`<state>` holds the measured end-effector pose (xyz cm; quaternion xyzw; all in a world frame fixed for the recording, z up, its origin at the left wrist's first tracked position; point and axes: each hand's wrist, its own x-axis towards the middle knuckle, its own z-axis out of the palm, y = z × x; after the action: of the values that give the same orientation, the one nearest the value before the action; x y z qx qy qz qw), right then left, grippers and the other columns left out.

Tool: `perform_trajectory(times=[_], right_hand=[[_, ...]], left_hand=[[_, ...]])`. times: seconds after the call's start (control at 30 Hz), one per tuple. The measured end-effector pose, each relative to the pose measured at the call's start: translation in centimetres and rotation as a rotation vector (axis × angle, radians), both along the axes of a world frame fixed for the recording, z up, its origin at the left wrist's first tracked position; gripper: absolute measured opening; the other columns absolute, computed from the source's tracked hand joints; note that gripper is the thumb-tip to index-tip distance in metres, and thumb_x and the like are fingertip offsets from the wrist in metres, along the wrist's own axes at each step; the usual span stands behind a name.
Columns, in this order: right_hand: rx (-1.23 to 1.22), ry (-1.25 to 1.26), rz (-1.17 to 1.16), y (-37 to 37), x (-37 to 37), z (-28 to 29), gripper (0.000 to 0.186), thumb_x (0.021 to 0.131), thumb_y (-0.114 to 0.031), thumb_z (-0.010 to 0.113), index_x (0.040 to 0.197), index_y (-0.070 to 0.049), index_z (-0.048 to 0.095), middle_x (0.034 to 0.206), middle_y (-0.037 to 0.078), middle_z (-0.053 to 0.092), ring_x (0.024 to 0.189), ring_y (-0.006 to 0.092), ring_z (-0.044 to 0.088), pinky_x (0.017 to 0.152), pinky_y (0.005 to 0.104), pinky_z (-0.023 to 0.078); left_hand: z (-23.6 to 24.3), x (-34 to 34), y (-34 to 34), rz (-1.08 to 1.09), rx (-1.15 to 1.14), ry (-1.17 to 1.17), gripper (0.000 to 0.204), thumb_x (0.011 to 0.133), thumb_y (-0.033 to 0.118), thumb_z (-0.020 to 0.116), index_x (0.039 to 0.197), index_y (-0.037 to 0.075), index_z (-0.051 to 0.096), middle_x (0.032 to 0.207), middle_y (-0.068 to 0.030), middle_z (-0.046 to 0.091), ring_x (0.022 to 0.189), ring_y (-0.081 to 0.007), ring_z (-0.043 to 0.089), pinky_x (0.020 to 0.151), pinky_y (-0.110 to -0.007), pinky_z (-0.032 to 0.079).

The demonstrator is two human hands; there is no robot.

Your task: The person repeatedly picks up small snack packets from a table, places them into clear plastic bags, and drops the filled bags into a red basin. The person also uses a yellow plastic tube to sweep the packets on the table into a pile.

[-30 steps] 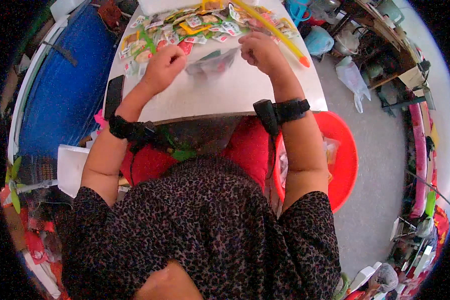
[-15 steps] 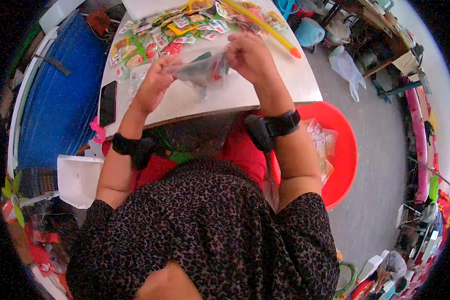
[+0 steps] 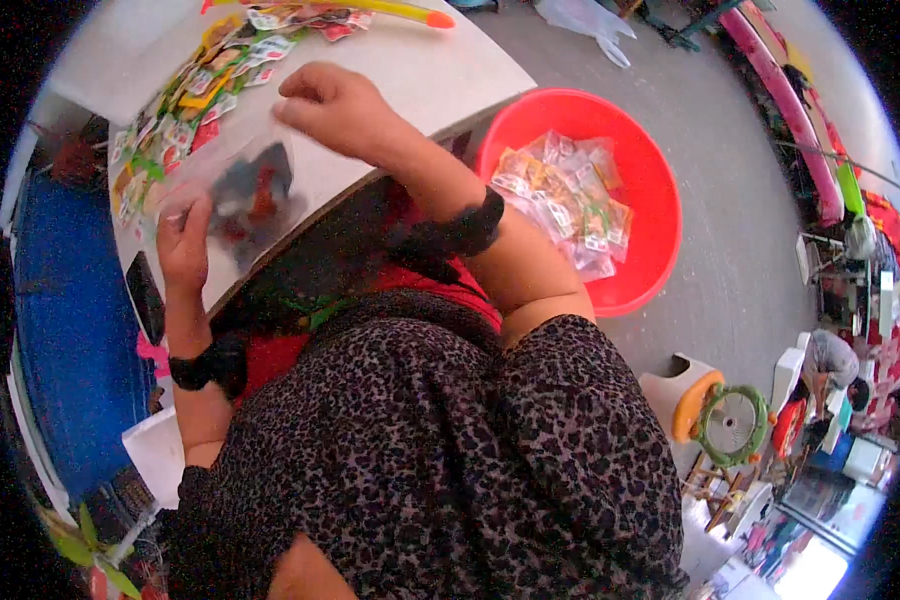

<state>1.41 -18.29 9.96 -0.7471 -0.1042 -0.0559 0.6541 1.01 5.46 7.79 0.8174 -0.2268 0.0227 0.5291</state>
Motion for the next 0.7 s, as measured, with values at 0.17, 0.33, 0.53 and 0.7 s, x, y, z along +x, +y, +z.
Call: perform_trajectory(times=[0.17, 0.33, 0.53, 0.7], right_hand=[[-0.505, -0.375, 0.224, -0.1, -3.7, 0.1, 0.062, 0.062, -0.03, 0.066, 0.109, 0.0, 0.04, 0.096, 0.016, 0.051, 0.092, 0.0288, 0.049, 0.079, 0.0329, 0.039], [-0.606, -0.077, 0.394, 0.9, -4.8, -0.5, 0.013, 0.068, -0.013, 0.053, 0.074, -0.002, 0.05, 0.07, 0.015, 0.052, 0.067, 0.0254, 0.053, 0.057, 0.0344, 0.04], [-0.465, 0.019, 0.278, -6.4, -6.5, -1.4, 0.013, 0.071, -0.014, 0.052, 0.078, -0.003, 0.051, 0.067, 0.009, 0.053, 0.062, 0.0165, 0.05, 0.056, 0.0289, 0.041], [-0.494, 0.16, 0.012, -15.6, -9.0, -2.2, 0.007, 0.072, -0.006, 0.053, 0.078, -0.002, 0.052, 0.072, -0.003, 0.047, 0.067, 0.0066, 0.046, 0.056, 0.0211, 0.039]], left_hand=[[-0.2, -2.3, -0.2, -0.147, -0.05, 0.396, 0.017, 0.079, 0.011, 0.048, 0.091, 0.0, 0.05, 0.081, -0.0045, 0.052, 0.069, -0.01, 0.048, 0.061, -0.023, 0.039], [-1.6, -3.6, -1.6, -0.24, -0.079, 0.408, 0.02, 0.08, 0.014, 0.047, 0.094, 0.0, 0.049, 0.082, -0.0027, 0.051, 0.067, -0.0081, 0.048, 0.057, -0.021, 0.04], [-3.9, -3.2, -1.3, -0.317, -0.085, 0.372, 0.018, 0.078, 0.011, 0.047, 0.093, 0.001, 0.048, 0.085, -0.0033, 0.051, 0.078, -0.0096, 0.047, 0.071, -0.022, 0.037], [-11.4, -2.2, 2.6, -0.264, -0.054, 0.719, 0.018, 0.077, 0.013, 0.048, 0.091, 0.002, 0.048, 0.085, -0.0031, 0.052, 0.078, -0.0104, 0.047, 0.071, -0.023, 0.037]])
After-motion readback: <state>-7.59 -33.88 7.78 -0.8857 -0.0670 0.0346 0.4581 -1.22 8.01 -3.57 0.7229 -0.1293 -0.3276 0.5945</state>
